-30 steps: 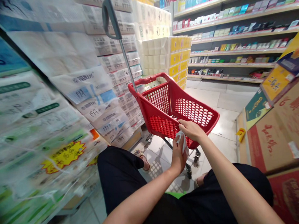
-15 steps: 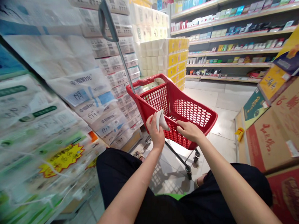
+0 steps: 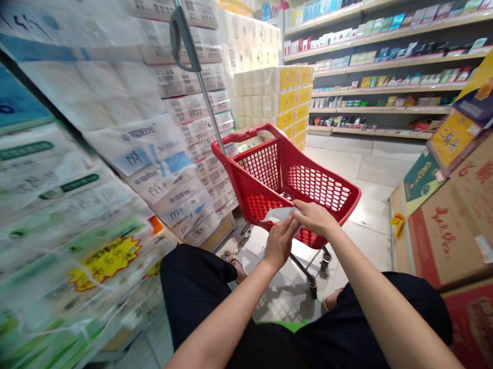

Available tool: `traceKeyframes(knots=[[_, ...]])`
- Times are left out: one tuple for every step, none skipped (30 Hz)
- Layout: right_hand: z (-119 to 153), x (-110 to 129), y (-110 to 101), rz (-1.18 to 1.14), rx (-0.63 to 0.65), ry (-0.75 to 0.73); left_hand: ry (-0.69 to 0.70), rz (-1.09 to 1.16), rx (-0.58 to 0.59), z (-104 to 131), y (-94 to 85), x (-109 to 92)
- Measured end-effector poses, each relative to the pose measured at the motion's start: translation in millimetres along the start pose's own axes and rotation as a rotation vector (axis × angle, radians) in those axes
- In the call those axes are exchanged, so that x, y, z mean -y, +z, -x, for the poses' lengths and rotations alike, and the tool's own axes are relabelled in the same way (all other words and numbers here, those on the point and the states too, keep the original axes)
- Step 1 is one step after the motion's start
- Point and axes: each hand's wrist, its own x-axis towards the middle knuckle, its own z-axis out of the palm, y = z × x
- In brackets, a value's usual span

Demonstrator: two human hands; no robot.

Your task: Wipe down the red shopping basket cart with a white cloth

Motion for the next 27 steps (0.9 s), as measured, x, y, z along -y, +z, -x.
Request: traceKeyframes(knots=[[0,-1,0,0.006,0.001,-0.003,0.038,-0.037,0.029,-1,-4.8,5],[0,-1,1,0.01,-0.001,-0.007,0.072,-0.071,0.054,-3,-11.4,10],[1,-1,1,0.014,-0.006,-0.012,0.1,-0.098,0.077,-6,-19.4,17],[1,-1,1,0.015,-0.008,-0.015,0.119,-0.119,0.094,-9,-28.4,24],[1,0,1,0.015,-0.008,-0.016,0.125,-0.133,0.095,-13,-37.8,32],[1,1,0,0.014,-0.006,-0.015,0.114,-0.141,0.077,-18,-47.0,40],[2,1,0,0.012,-0.001,-0.01,0.083,-0.145,0.04,-22,-55.5,47],[2,2,-1,0.011,0.005,-0.002,0.04,-0.151,-0.004,-26,-62.8,55],[1,3,-2,0.012,0.011,0.007,-0.008,-0.159,-0.046,-29,-68.2,61],[1,4,-3,0.014,0.014,0.015,-0.053,-0.166,-0.08,-32,-71.4,66],[1,5,-3,0.017,0.013,0.021,-0.092,-0.171,-0.102,-34,-72.2,69],[0,5,-3,0.021,0.011,0.024,-0.124,-0.168,-0.118,-35,-70.4,69],[0,6,-3,0.026,0.008,0.025,-0.149,-0.158,-0.131,-35,-66.2,68],[0,6,-3,0.03,0.004,0.026,-0.17,-0.14,-0.142,-34,-60.0,64],[0,7,-3,0.033,0.001,0.029,-0.187,-0.121,-0.149,-32,-52.2,59],[0,7,-2,0.034,0.001,0.031,-0.199,-0.105,-0.152,-28,-43.5,52],[0,7,-2,0.034,0.001,0.031,-0.202,-0.095,-0.146,-24,-34.6,45],[0,7,-2,0.033,0.0,0.028,-0.199,-0.088,-0.136,-19,-26.3,37],[1,6,-2,0.033,-0.004,0.024,-0.188,-0.085,-0.12,-14,-19.1,30],[2,5,-2,0.032,-0.006,0.017,-0.168,-0.085,-0.099,-9,-13.6,24],[2,5,-2,0.033,-0.008,0.009,-0.134,-0.089,-0.067,-5,-9.9,19],[2,4,-2,0.034,-0.009,0.002,-0.083,-0.097,-0.02,-1,-8.2,16],[3,3,-2,0.035,-0.007,-0.001,-0.016,-0.109,0.039,2,-8.5,14],[3,3,-2,0.036,-0.002,-0.002,0.059,-0.124,0.1,4,-10.3,13],[3,3,-2,0.036,0.0,-0.001,0.128,-0.138,0.154,5,-13.5,13],[3,3,-2,0.036,0.002,0.0,0.185,-0.149,0.194,5,-17.4,14],[3,3,-2,0.034,0.002,0.001,0.222,-0.156,0.219,3,-21.7,15]])
